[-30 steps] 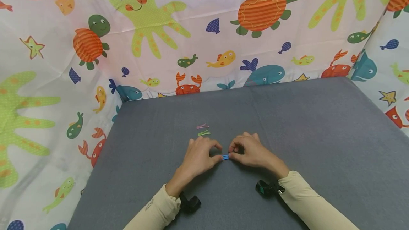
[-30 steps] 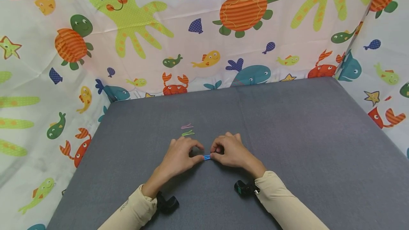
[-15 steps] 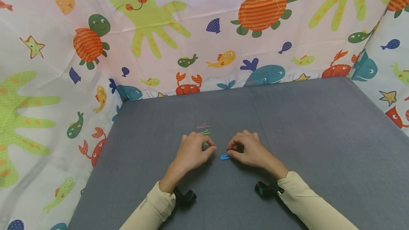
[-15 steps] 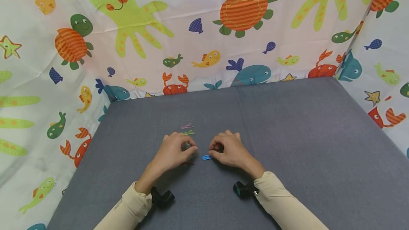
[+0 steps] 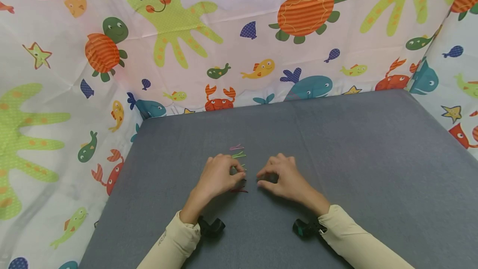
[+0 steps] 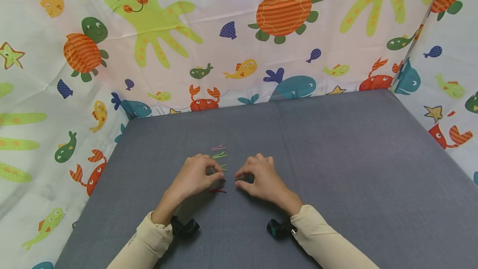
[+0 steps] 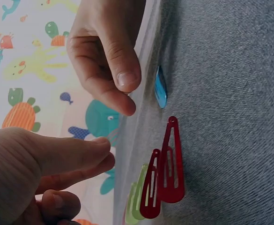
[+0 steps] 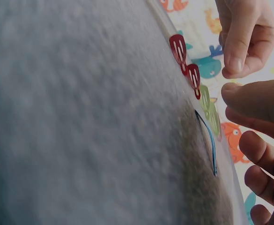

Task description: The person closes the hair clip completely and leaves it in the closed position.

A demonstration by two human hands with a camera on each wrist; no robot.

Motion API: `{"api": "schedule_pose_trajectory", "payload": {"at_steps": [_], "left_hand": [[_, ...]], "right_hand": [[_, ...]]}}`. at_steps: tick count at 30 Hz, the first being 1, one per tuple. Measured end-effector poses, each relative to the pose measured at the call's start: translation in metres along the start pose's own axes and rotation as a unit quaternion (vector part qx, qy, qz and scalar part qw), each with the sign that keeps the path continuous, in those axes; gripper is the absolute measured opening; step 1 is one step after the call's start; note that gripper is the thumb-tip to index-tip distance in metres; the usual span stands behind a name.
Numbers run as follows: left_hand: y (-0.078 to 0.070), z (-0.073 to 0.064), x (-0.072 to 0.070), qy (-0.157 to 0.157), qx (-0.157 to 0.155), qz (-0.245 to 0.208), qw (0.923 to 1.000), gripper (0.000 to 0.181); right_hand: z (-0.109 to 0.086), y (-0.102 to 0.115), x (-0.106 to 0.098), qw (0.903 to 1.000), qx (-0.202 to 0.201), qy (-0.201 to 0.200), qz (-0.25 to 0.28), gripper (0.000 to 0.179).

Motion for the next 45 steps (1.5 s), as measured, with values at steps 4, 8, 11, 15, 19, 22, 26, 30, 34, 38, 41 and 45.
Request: {"api": "schedule_pose_trajectory", "payload": {"at_steps": [4, 8, 11, 15, 19, 22, 26, 30, 34, 38, 41, 45], "left_hand": [[0.002, -0.001, -0.003, 0.018, -0.002, -0.007, 0.9998, 0.008], [0.004, -0.002, -0.005, 0.038, -0.003, -0.004, 0.9993, 0.008], [0.005, -0.003, -0.005, 0.057, -0.001, 0.001, 0.9984, 0.008], [0.008, -0.005, -0.004, 0.086, -0.004, 0.000, 0.9963, 0.007], [0.010, -0.006, -0.005, 0.102, -0.009, 0.004, 0.9947, 0.009], [0.013, -0.006, -0.007, 0.111, -0.017, 0.014, 0.9936, 0.011], [0.016, -0.008, -0.008, 0.127, -0.025, 0.020, 0.9914, 0.013], [0.017, -0.009, -0.005, 0.147, -0.030, 0.024, 0.9884, 0.015], [0.019, -0.010, -0.002, 0.156, -0.035, 0.032, 0.9866, 0.017], [0.019, -0.010, 0.000, 0.158, -0.035, 0.041, 0.9859, 0.018], [0.018, -0.009, 0.000, 0.158, -0.033, 0.044, 0.9858, 0.019], [0.017, -0.010, 0.001, 0.158, -0.030, 0.047, 0.9859, 0.018]], "right_hand": [[-0.001, 0.005, 0.003, 1.0000, -0.003, -0.001, -0.005, 0.019], [-0.002, 0.009, 0.008, 1.0000, -0.005, -0.001, -0.006, 0.019], [-0.003, 0.012, 0.011, 1.0000, -0.004, -0.001, -0.001, 0.017], [-0.004, 0.014, 0.013, 1.0000, -0.003, -0.007, 0.001, 0.018], [-0.005, 0.016, 0.015, 0.9999, 0.002, -0.012, -0.002, 0.019], [-0.005, 0.018, 0.017, 0.9999, 0.009, -0.009, 0.000, 0.018], [-0.005, 0.019, 0.019, 0.9999, 0.016, -0.005, -0.002, 0.017], [-0.006, 0.020, 0.021, 0.9998, 0.018, -0.008, -0.009, 0.018], [-0.008, 0.021, 0.022, 0.9996, 0.009, -0.017, -0.019, 0.019], [-0.008, 0.023, 0.022, 0.9993, 0.000, -0.028, -0.025, 0.019], [-0.008, 0.023, 0.023, 0.9990, -0.005, -0.033, -0.031, 0.019], [-0.008, 0.023, 0.025, 0.9988, -0.005, -0.031, -0.038, 0.019]]}}
Point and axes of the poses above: each hand's wrist, its own z-axis towards the middle knuckle, its own x-axis out of the palm, y = z × x, the point moved 7 cm from there along z, towards the middle knuckle, and after that the axes turned 1 degree about -y, right-handed, at the moved point
